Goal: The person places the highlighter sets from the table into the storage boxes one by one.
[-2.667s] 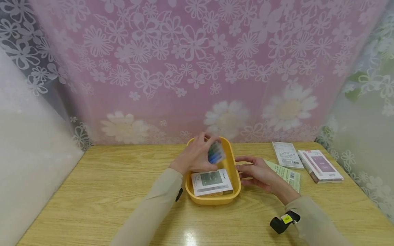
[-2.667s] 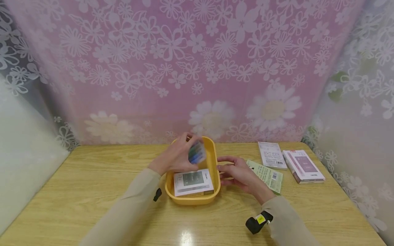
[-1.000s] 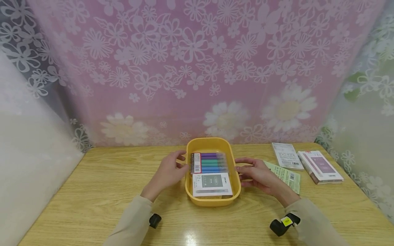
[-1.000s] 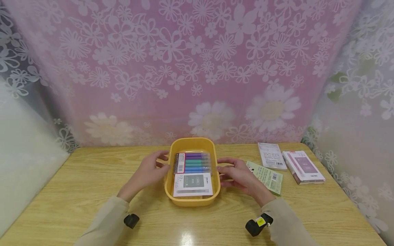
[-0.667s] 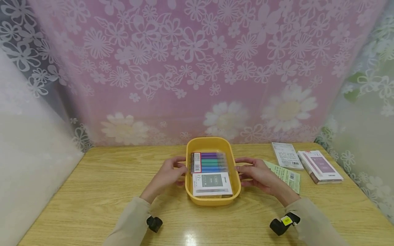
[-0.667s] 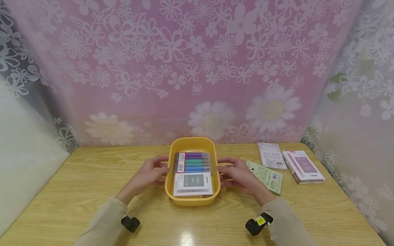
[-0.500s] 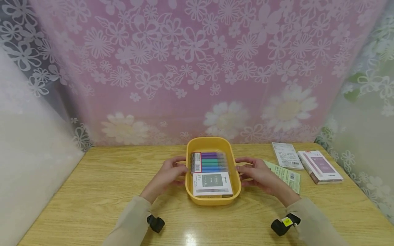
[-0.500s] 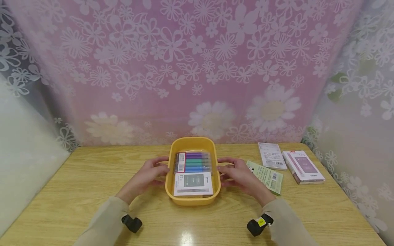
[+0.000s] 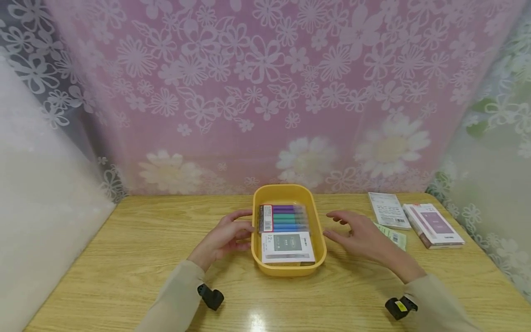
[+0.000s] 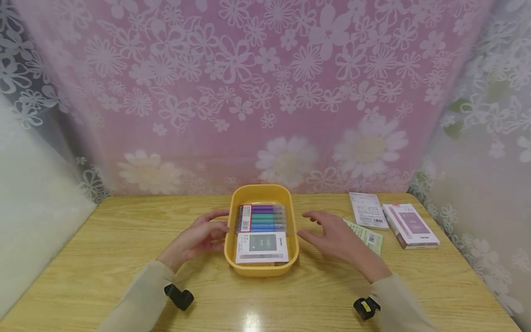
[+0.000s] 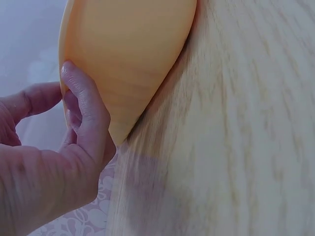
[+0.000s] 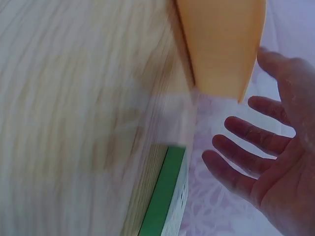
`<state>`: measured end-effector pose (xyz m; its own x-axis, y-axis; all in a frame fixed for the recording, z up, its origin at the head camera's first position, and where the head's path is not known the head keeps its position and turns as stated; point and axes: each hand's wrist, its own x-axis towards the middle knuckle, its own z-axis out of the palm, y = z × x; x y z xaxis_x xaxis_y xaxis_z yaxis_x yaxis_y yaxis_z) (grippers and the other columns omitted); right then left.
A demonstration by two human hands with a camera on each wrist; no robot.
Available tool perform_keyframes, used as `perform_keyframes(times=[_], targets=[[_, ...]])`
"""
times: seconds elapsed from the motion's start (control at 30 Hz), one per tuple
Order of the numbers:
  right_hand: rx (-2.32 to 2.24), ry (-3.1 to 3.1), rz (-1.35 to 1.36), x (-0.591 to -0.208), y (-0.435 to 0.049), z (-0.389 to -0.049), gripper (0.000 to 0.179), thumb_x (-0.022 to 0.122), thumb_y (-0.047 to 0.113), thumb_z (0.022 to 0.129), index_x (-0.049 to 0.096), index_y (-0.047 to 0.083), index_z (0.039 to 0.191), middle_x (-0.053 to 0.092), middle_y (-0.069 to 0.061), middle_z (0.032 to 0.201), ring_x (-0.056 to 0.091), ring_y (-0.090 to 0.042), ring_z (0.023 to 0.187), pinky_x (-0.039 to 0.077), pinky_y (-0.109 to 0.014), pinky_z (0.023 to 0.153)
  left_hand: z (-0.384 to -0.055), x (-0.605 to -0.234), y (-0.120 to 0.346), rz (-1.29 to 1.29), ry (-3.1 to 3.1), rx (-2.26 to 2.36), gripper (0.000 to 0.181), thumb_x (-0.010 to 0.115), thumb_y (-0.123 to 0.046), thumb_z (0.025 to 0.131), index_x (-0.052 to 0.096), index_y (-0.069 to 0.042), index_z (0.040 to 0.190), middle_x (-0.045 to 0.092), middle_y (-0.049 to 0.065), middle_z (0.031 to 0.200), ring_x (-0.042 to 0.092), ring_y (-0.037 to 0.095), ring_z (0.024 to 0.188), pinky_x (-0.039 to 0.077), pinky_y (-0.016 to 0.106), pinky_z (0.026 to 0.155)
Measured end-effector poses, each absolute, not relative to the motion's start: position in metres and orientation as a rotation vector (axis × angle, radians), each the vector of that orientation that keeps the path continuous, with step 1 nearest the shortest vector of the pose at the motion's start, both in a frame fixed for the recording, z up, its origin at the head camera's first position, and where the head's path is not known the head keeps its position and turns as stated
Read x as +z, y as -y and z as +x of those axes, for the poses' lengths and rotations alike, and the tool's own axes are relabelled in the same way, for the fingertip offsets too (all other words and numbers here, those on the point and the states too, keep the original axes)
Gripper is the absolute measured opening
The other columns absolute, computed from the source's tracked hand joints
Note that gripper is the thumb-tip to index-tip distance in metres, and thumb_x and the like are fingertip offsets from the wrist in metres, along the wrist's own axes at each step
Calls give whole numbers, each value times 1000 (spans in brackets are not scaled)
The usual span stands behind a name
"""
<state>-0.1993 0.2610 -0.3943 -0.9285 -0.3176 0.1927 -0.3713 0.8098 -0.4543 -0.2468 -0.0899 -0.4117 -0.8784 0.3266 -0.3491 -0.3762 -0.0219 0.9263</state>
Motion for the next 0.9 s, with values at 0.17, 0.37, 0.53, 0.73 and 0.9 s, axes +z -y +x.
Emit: perform_keyframes(times=[0.17, 0.37, 0.53, 0.73, 0.9], targets=[[598, 2896, 528, -395, -285, -193, 61, 69, 50, 94, 60, 9, 140, 64, -17, 136, 63, -41, 118, 54, -59, 89, -247, -411, 91, -51, -1773, 1956, 58, 61, -7, 93, 44, -13, 149, 67, 15, 124, 66, 14, 85, 58, 27, 65], [455, 2923, 457, -399, -315, -190, 67, 75, 50, 89, 60, 10, 140, 61, -24, 134, 62, -46, 114, 54, -60, 83, -245, -410, 90, -58, -1774, 1957, 59, 61, -7, 93, 44, -13, 149, 68, 12, 121, 65, 11, 80, 59, 27, 64], [354, 2949, 436, -405, -333, -191, 72, 78, 52, 86, 59, 9, 140, 62, -28, 129, 63, -48, 108, 55, -60, 77, -245, -411, 89, -60, -1782, 1956, 59, 61, -7, 93, 44, -13, 149, 66, 16, 128, 67, 12, 82, 59, 27, 65], [278, 3005, 401, -410, -346, -191, 80, 79, 57, 82, 58, 6, 141, 61, -32, 129, 64, -50, 104, 55, -60, 73, -245, -411, 90, -71, -1777, 1958, 59, 62, -8, 93, 44, -14, 149, 64, 18, 133, 68, 13, 84, 60, 27, 67], [284, 3028, 393, -412, -350, -189, 78, 79, 56, 82, 61, 3, 137, 60, -33, 130, 62, -53, 110, 54, -63, 83, -246, -411, 90, -71, -1771, 1956, 59, 62, -8, 93, 44, -14, 149, 64, 17, 133, 68, 12, 83, 60, 28, 67]])
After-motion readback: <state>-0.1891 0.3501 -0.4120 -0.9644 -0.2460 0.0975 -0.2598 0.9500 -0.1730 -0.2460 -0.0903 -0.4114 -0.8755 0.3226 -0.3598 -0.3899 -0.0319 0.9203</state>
